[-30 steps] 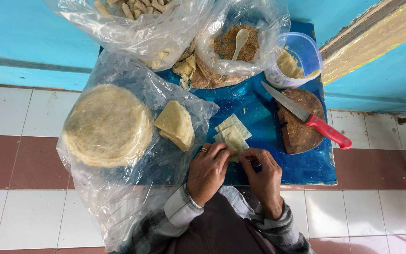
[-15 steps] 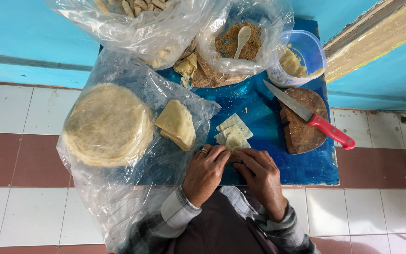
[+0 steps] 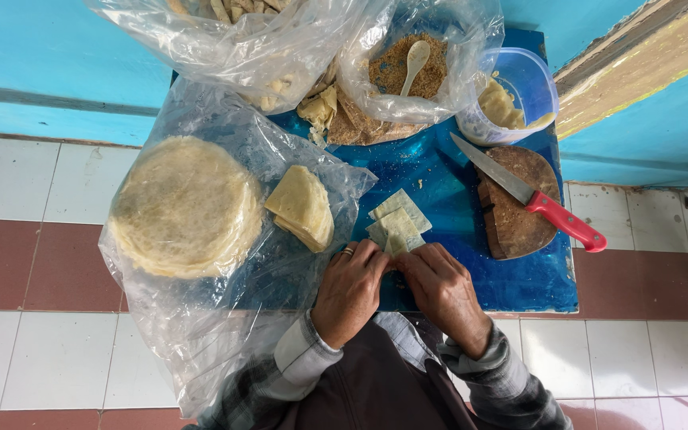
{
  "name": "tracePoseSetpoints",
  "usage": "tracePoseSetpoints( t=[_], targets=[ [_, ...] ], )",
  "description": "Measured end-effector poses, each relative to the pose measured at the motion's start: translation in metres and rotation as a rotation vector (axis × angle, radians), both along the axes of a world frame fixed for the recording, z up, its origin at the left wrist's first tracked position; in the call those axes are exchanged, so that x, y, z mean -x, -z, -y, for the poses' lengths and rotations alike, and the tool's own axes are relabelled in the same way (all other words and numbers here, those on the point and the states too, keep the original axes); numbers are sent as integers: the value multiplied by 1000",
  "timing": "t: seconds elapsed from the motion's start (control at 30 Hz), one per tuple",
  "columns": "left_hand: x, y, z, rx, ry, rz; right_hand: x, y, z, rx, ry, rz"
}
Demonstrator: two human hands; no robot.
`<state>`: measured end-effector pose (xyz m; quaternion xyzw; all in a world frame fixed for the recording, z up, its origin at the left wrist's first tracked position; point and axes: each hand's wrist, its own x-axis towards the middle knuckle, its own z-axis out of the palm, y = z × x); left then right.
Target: The person takes thin pastry sheets from a stack, sprinkles a brown powder from a plastic bag over a piece, folds and rolls the piece by hand, and places the finished roll on a growing pile on the blue table. Near the end they briefly pick up a knife from the cutting board and continue folding pieces.
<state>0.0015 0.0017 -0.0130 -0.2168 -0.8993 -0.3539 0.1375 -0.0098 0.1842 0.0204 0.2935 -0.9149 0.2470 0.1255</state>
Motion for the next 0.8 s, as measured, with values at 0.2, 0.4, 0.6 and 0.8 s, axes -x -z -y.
tracePoseSetpoints(
  t=[0.2, 0.4, 0.6, 0.8],
  targets=[
    [0, 2, -1, -75, 27, -2, 24, -4, -6, 12, -3, 264],
    [5, 3, -3, -39, 18, 50, 37, 7, -14, 176, 57, 514],
    [13, -3, -9, -163, -27, 191, 11, 5, -16, 64, -19, 106],
    [14, -3, -9, -240, -32, 236, 12, 5, -10, 53, -39, 32]
  ],
)
